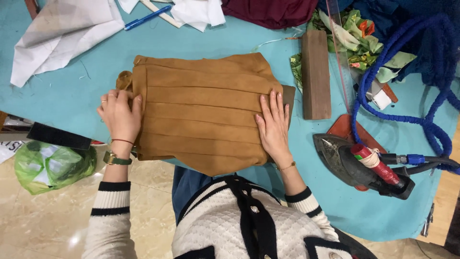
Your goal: A person aligns pleats on a brown garment and uses a steam iron with a pressing cloth to set the folds.
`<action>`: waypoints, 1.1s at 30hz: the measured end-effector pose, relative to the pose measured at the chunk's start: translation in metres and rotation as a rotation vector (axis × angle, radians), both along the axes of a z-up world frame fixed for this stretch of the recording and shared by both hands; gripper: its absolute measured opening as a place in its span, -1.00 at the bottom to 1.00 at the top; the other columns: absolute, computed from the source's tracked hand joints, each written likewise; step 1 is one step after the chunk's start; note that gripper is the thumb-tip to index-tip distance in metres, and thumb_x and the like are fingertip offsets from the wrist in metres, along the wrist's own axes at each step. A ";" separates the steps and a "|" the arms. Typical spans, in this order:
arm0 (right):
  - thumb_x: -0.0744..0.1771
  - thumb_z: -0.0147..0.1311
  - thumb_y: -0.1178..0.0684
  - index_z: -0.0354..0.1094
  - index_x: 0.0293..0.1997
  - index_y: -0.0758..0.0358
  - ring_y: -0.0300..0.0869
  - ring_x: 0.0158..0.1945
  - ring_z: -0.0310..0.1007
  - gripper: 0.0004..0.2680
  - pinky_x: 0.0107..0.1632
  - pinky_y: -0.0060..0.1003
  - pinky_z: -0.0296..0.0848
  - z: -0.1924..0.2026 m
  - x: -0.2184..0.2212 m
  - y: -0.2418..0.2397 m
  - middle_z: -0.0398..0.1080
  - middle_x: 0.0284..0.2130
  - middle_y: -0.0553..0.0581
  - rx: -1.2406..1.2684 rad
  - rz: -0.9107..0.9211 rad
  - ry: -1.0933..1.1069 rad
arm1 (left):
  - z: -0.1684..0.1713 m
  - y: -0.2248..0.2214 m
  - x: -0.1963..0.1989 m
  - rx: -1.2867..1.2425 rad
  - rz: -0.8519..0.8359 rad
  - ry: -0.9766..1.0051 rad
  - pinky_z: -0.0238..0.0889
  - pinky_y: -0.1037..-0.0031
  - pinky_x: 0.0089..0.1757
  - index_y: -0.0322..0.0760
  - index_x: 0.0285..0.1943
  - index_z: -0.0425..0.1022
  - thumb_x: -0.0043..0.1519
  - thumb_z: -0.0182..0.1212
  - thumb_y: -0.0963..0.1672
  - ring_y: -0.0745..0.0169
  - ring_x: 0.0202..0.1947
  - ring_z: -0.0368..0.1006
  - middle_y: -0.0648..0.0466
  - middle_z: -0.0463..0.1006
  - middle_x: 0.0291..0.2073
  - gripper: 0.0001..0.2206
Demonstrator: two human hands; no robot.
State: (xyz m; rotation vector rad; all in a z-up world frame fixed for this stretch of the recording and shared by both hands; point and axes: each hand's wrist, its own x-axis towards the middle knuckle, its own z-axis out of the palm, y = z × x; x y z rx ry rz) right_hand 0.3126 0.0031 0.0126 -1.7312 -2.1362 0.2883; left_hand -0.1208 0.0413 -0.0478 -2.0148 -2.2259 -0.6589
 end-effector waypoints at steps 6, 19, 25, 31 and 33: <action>0.47 -0.21 -0.12 -0.11 0.58 -0.01 0.04 0.60 -0.47 -0.57 0.51 0.17 -0.39 -0.007 0.003 -0.007 -0.32 0.57 0.14 -0.008 -0.022 0.027 | 0.162 0.014 0.115 -0.191 0.088 0.284 0.37 0.15 -0.39 -0.14 0.16 0.39 0.18 0.44 0.02 0.01 0.05 0.35 0.01 0.35 0.02 -0.54; 0.49 -0.45 -0.13 -0.18 0.60 0.05 0.09 0.60 -0.43 -0.58 0.53 0.12 -0.34 0.011 0.029 -0.005 -0.33 0.56 0.20 0.018 -0.128 0.324 | 0.057 0.017 0.257 -0.114 -0.675 0.060 -0.55 -0.10 0.42 0.01 0.57 0.14 0.39 -0.12 0.16 0.15 0.57 -0.19 0.13 0.05 0.57 -0.42; 0.50 -0.32 -0.06 -0.23 0.61 0.12 0.10 0.61 -0.47 -0.58 0.52 0.16 -0.36 0.016 0.009 0.031 -0.33 0.57 0.22 0.074 -0.084 0.107 | 0.047 0.016 0.255 -0.119 -0.680 0.134 -0.49 -0.14 0.43 0.03 0.58 0.09 0.37 -0.16 0.19 0.15 0.56 -0.18 0.16 0.03 0.57 -0.38; 0.45 -0.10 -0.10 -0.16 0.58 0.12 0.03 0.60 -0.38 -0.52 0.50 0.20 -0.30 -0.006 0.005 0.012 -0.24 0.56 0.16 -0.030 -0.072 0.001 | 0.059 0.007 0.243 -0.134 -0.569 0.022 -0.42 -0.11 0.42 0.03 0.55 0.14 0.38 -0.21 0.22 0.08 0.53 -0.09 0.16 0.05 0.56 -0.38; 0.46 -0.16 -0.11 -0.19 0.59 0.10 0.01 0.60 -0.42 -0.53 0.51 0.16 -0.37 -0.009 0.008 0.005 -0.29 0.57 0.11 -0.048 -0.074 0.068 | 0.060 0.003 0.240 -0.120 -0.444 0.026 -0.44 -0.17 0.39 -0.01 0.57 0.15 0.38 -0.16 0.21 -0.01 0.53 -0.09 0.09 0.07 0.56 -0.37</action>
